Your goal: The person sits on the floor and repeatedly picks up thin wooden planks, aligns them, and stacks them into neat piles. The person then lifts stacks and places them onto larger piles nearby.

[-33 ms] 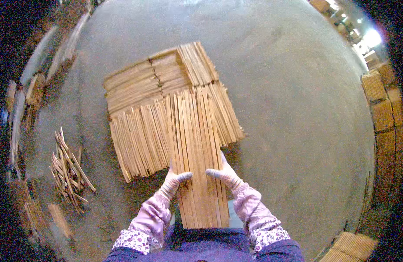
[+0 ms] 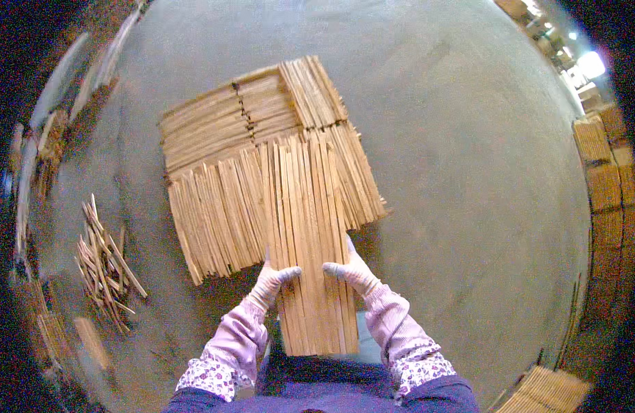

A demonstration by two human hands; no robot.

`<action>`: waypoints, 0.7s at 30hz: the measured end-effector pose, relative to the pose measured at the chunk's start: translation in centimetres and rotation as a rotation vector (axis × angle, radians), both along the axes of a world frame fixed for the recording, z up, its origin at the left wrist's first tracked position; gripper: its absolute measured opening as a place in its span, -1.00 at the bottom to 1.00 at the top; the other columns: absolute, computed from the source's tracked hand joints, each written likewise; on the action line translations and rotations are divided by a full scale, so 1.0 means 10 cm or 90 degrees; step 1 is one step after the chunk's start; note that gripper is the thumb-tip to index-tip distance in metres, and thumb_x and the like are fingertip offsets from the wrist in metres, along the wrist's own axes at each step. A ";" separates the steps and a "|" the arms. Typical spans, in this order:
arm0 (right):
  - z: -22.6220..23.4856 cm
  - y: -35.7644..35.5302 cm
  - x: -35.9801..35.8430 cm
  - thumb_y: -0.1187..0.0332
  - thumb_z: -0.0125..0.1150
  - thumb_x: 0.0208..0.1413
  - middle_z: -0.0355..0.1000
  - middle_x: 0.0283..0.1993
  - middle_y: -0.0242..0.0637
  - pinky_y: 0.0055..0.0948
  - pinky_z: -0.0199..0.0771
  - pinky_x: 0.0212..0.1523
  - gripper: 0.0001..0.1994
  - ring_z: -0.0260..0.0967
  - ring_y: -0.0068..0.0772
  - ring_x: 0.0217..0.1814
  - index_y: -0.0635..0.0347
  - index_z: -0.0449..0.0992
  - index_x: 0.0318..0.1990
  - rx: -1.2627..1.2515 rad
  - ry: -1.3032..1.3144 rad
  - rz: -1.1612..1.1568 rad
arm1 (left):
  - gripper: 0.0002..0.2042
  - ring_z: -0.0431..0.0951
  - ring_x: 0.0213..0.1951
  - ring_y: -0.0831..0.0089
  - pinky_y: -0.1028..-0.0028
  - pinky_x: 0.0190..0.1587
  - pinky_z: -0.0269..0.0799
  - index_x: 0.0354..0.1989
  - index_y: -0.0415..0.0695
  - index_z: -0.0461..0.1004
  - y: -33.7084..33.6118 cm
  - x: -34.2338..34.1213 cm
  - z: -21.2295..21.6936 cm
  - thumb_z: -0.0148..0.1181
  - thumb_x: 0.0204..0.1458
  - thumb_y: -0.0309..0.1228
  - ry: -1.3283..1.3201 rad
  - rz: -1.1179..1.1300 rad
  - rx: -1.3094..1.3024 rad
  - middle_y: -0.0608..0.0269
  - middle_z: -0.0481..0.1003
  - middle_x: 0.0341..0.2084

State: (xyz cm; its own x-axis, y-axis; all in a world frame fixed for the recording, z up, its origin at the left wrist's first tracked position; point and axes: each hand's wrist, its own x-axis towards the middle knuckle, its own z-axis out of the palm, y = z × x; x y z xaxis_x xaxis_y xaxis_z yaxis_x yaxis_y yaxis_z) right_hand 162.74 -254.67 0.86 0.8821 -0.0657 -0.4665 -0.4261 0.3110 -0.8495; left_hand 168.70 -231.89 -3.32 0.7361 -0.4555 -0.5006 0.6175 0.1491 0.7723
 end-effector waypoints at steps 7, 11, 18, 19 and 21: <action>-2.26 -0.45 1.00 0.33 0.54 -0.14 0.23 0.36 -0.16 -0.31 0.17 0.37 0.11 0.20 -0.30 0.37 0.20 -0.18 0.48 -0.013 0.142 0.061 | 0.26 0.45 0.11 0.14 0.22 0.15 0.46 0.48 0.01 -0.20 -0.34 1.00 -2.04 0.67 -0.38 -0.29 0.160 0.004 0.081 -0.02 0.40 0.10; -3.01 -0.71 1.60 0.29 0.58 -0.16 0.22 0.37 -0.13 -0.31 0.14 0.39 0.18 0.18 -0.26 0.38 0.22 -0.26 0.49 -0.015 0.150 0.072 | 0.27 0.46 0.11 0.18 0.23 0.12 0.49 0.49 0.03 -0.21 -0.58 1.45 -2.83 0.67 -0.39 -0.28 0.156 0.024 0.119 0.00 0.44 0.08; -3.93 -0.96 2.19 -0.37 0.12 0.01 0.08 0.42 0.08 -0.09 0.09 0.39 0.06 0.10 0.07 0.43 0.02 -0.20 0.51 -0.613 0.331 0.454 | 0.22 0.23 0.30 -0.07 0.07 0.33 0.22 0.45 0.00 -0.01 -0.86 2.12 -3.74 0.27 -0.36 0.48 -0.011 -0.469 0.838 -0.14 0.20 0.27; -4.03 -0.95 2.15 -0.42 0.05 0.01 0.07 0.41 0.11 -0.07 0.10 0.38 0.06 0.08 0.12 0.44 0.00 -0.20 0.51 -0.638 0.335 0.453 | 0.22 0.10 0.36 -0.11 0.05 0.36 0.15 0.46 0.00 -0.01 -0.86 2.08 -3.84 0.16 -0.34 0.55 0.017 -0.453 0.752 -0.15 0.09 0.30; -4.16 -0.95 2.11 -0.44 0.05 0.00 0.03 0.43 0.15 -0.03 0.09 0.39 0.07 0.02 0.15 0.46 0.00 -0.19 0.51 -0.643 0.349 0.436 | 0.22 0.12 0.36 -0.11 0.04 0.36 0.16 0.46 0.00 -0.02 -0.83 1.99 -3.97 0.16 -0.34 0.55 0.013 -0.462 0.733 -0.17 0.10 0.31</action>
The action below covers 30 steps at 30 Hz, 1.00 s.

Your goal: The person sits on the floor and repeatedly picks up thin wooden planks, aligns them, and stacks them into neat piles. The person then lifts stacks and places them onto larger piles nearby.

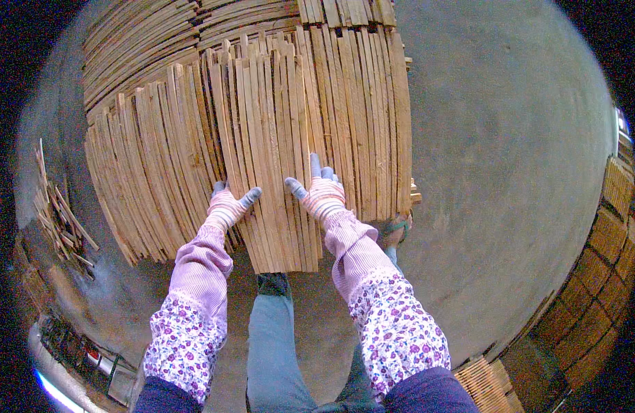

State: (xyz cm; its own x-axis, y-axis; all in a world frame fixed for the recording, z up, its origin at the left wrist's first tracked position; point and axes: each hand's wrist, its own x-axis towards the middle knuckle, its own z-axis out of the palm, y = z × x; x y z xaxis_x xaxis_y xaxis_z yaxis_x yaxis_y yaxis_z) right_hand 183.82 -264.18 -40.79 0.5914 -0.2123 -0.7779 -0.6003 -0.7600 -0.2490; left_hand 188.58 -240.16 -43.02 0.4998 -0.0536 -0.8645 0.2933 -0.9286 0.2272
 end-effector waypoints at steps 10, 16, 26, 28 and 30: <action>0.08 -0.20 0.25 -0.21 0.29 0.03 0.03 0.45 0.15 -0.10 0.17 0.39 0.01 0.04 0.08 0.48 0.18 -0.05 0.47 0.183 -0.032 -0.150 | 0.28 0.13 0.37 -0.09 0.05 0.38 0.16 0.48 0.00 -0.19 -0.18 -0.16 0.06 0.59 -0.40 0.08 -0.097 0.303 -0.103 -0.18 0.07 0.37; 0.02 -0.28 0.27 0.33 0.58 -0.14 0.22 0.36 0.02 -0.26 0.24 0.36 -0.09 0.16 -0.11 0.41 0.34 0.15 0.36 0.242 -0.106 -0.244 | 0.27 0.07 0.39 -0.07 0.05 0.41 0.08 0.46 -0.02 -0.14 -0.32 -0.13 0.32 0.64 -0.44 -0.01 -0.080 0.308 -0.103 -0.18 0.05 0.36; -0.09 -0.71 0.11 0.21 0.38 0.01 0.34 0.26 0.12 -0.29 0.23 0.34 -0.29 0.28 -0.05 0.34 0.38 0.28 0.28 0.166 -0.227 -0.247 | 0.29 0.02 0.41 -0.07 0.07 0.44 0.04 0.46 -0.04 -0.14 -0.27 -0.17 0.19 0.66 -0.47 -0.05 -0.082 0.316 -0.094 -0.19 0.01 0.39; -0.11 -0.80 0.18 0.18 0.35 0.03 0.31 0.28 0.14 -0.27 0.20 0.36 -0.28 0.26 -0.01 0.35 0.38 0.26 0.29 0.067 -0.158 -0.191 | 0.30 0.03 0.41 -0.07 0.07 0.43 0.05 0.46 -0.05 -0.15 -0.30 -0.16 0.18 0.66 -0.48 -0.05 -0.076 0.315 -0.087 -0.19 0.01 0.39; -0.18 -0.84 0.20 0.20 0.30 0.04 0.34 0.24 0.14 -0.17 0.25 0.32 -0.32 0.29 0.10 0.29 0.31 0.26 0.29 -0.010 -0.167 -0.145 | 0.30 0.04 0.40 -0.08 0.08 0.43 0.05 0.46 -0.06 -0.15 -0.35 -0.15 0.18 0.67 -0.48 -0.06 -0.087 0.306 -0.098 -0.19 0.02 0.38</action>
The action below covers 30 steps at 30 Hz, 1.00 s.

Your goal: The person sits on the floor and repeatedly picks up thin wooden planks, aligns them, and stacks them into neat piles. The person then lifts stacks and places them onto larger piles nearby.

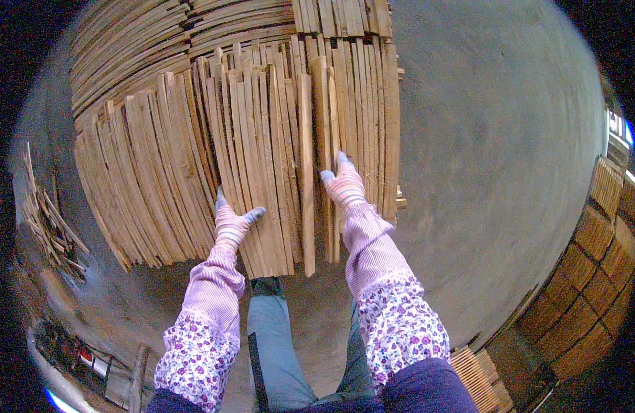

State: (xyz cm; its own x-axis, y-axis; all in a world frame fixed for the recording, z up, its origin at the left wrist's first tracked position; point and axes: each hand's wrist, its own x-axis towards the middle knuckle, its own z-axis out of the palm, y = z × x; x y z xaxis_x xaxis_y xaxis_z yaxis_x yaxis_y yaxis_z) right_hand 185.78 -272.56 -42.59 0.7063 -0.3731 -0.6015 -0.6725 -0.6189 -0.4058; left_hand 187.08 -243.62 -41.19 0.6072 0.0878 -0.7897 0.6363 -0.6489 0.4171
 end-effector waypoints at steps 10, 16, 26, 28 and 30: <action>0.15 0.55 1.42 0.33 0.15 0.20 0.41 0.16 -0.11 -0.16 0.42 0.24 -0.50 0.39 -0.08 0.21 -0.14 0.30 0.30 -0.013 -0.253 0.092 | 0.29 0.14 0.35 -0.05 0.12 0.41 0.12 0.45 -0.12 -0.13 0.07 -0.09 -0.15 0.68 -0.49 -0.10 -0.040 0.015 0.002 -0.17 0.10 0.34; -0.46 0.32 2.99 0.02 0.12 0.20 0.35 0.29 -0.25 -0.06 0.40 0.21 -0.59 0.38 -0.12 0.24 -0.26 0.44 0.20 -0.177 0.025 0.248 | 0.27 0.27 0.25 0.11 0.25 0.33 0.24 0.40 -0.20 -0.05 -0.04 -0.06 -0.36 0.71 -0.55 -0.20 -0.068 0.006 -0.020 -0.05 0.22 0.26; 0.88 0.62 2.09 0.05 0.21 0.13 0.35 0.26 -0.12 -0.18 0.30 0.29 -0.42 0.27 -0.12 0.32 0.02 0.36 0.28 -0.038 -0.334 0.225 | 0.27 0.13 0.36 -0.04 0.12 0.41 0.12 0.44 -0.08 -0.11 0.23 -0.06 -0.24 0.66 -0.48 -0.06 -0.007 -0.003 0.018 -0.16 0.12 0.33; 1.09 0.50 1.56 0.05 0.31 0.07 0.35 0.13 -0.13 -0.24 0.38 0.11 -0.36 0.30 -0.21 0.15 0.10 0.32 0.27 0.063 -0.493 0.087 | 0.27 0.15 0.35 -0.04 0.14 0.39 0.15 0.44 -0.09 -0.10 0.04 0.02 -0.14 0.67 -0.48 -0.07 -0.008 -0.017 0.007 -0.18 0.15 0.31; 0.69 0.67 0.85 0.13 0.35 0.06 0.41 -0.04 -0.24 -0.32 0.48 -0.04 -0.39 0.38 -0.33 -0.05 0.19 0.34 0.22 0.236 -0.406 -0.086 | 0.28 0.25 0.29 -0.01 0.20 0.35 0.19 0.41 -0.21 -0.06 0.05 -0.03 -0.15 0.69 -0.52 -0.10 -0.059 -0.002 0.003 -0.16 0.22 0.27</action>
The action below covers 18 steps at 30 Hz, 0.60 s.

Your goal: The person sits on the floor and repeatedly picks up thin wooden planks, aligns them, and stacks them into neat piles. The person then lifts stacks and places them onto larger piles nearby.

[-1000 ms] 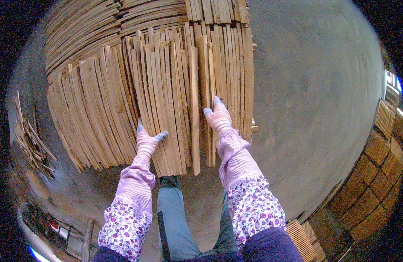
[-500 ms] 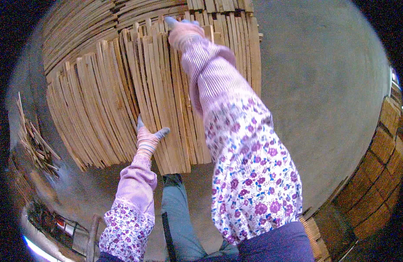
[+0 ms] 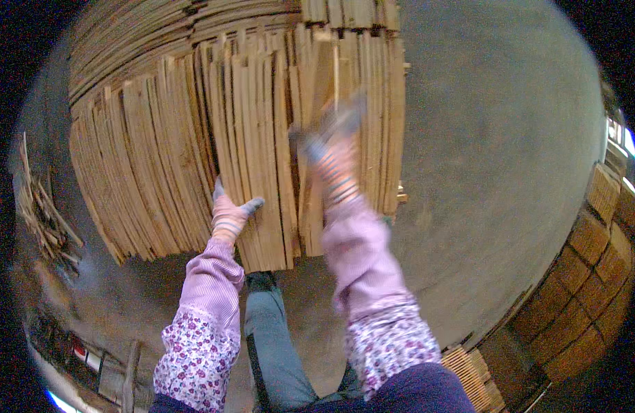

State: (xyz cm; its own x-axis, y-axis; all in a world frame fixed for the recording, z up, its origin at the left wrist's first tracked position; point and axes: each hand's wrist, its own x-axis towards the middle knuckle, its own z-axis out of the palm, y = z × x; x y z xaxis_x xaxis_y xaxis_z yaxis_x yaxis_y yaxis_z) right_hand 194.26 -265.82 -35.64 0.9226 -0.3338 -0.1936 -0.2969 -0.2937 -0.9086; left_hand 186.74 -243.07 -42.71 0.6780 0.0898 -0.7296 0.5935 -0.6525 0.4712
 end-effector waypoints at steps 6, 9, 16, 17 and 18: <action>-0.27 0.45 -0.74 0.29 0.31 0.11 0.24 0.35 -0.02 -0.32 0.08 0.40 -0.25 0.14 -0.15 0.44 0.12 0.06 0.42 0.111 0.174 -0.042 | 0.25 0.29 0.25 -0.06 0.19 0.31 0.25 0.42 -0.14 -0.08 0.07 -0.02 -0.09 0.69 -0.49 -0.16 -0.025 0.013 -0.004 -0.18 0.22 0.26; 0.07 -0.14 -0.42 0.09 0.33 0.09 0.09 0.43 0.06 -0.27 -0.04 0.45 -0.18 -0.01 0.00 0.50 0.15 0.03 0.41 0.082 0.147 -0.086 | 0.22 0.27 0.27 -0.02 0.21 0.34 0.23 0.43 -0.14 -0.07 0.07 -0.07 -0.09 0.68 -0.45 -0.19 -0.009 0.028 -0.013 -0.16 0.20 0.28; -0.50 -2.09 -0.37 0.08 0.15 0.23 0.35 0.13 0.06 -0.12 0.38 0.15 -0.49 0.37 0.08 0.16 -0.18 0.25 0.31 -0.222 0.383 -0.137 | 0.17 0.34 0.22 0.10 0.28 0.30 0.26 0.42 -0.19 -0.05 -0.04 -0.07 -0.13 0.67 -0.38 -0.26 -0.012 0.020 -0.003 -0.06 0.31 0.21; -0.58 -2.21 -0.30 0.08 0.15 0.22 0.34 0.13 0.09 -0.09 0.38 0.15 -0.49 0.36 0.12 0.17 -0.17 0.25 0.31 -0.295 0.413 -0.133 | 0.18 0.35 0.21 0.11 0.28 0.29 0.28 0.42 -0.19 -0.06 -0.05 -0.08 -0.14 0.67 -0.39 -0.26 -0.025 0.025 -0.012 -0.05 0.32 0.20; -0.66 -2.31 -0.22 0.08 0.15 0.22 0.33 0.14 0.10 -0.06 0.37 0.17 -0.49 0.35 0.15 0.19 -0.18 0.24 0.31 -0.288 0.405 -0.139 | 0.18 0.35 0.20 0.12 0.28 0.28 0.29 0.42 -0.19 -0.06 -0.04 -0.07 -0.15 0.67 -0.39 -0.25 -0.037 0.030 -0.021 -0.04 0.33 0.20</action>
